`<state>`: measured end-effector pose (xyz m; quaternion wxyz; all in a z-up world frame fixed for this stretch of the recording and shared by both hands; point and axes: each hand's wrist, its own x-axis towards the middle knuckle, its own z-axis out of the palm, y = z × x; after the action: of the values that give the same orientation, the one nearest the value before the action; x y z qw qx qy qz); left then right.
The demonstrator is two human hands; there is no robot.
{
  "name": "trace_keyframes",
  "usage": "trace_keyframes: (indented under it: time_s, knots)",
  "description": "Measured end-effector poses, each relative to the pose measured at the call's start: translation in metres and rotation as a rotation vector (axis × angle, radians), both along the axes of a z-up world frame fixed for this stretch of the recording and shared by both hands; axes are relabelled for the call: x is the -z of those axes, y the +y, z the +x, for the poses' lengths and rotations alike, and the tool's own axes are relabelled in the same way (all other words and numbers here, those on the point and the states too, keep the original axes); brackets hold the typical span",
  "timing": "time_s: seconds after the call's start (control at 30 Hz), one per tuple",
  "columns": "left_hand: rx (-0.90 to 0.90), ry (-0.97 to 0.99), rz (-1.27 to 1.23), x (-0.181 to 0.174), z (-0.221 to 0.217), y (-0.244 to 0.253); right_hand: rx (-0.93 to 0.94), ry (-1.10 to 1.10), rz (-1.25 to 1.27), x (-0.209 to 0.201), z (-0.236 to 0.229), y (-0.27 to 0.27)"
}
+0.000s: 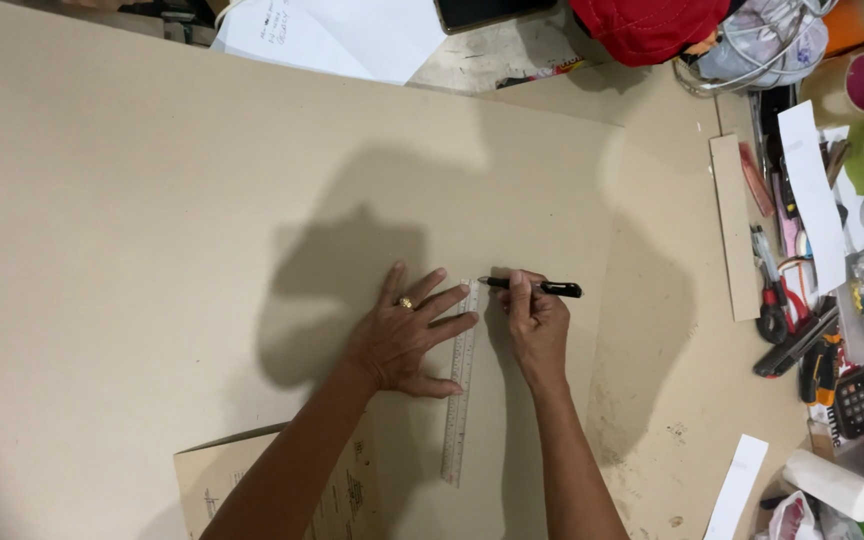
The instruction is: The person measures and marks lines on a large sheet of cardboard using a ruler and a pen. They repeatedly reposition the ruler to draw straight lines across the surface. The person also briefly handles a green document and a hammer is visible on the table.
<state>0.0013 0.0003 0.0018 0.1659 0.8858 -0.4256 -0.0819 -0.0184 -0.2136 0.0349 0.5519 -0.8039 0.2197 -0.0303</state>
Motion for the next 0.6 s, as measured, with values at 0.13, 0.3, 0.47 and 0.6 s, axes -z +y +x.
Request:
trace_keyframes:
  time_s: [0.13,0.3,0.47,0.6]
  knots:
    - [0.011,0.017,0.041,-0.003,0.001,-0.002,0.057,-0.048,0.032,-0.029,0.003,0.009]
    - [-0.006,-0.005,-0.039,-0.005,0.012,0.005,0.22,-0.158,0.01,-0.009,-0.063,-0.01]
    - [-0.028,-0.157,-0.163,0.007,0.078,0.013,-0.174,-0.44,-0.293,0.011,-0.143,0.022]
    - [0.005,-0.092,-0.123,-0.01,0.127,0.004,-0.302,-0.354,-0.639,0.046,-0.155,0.039]
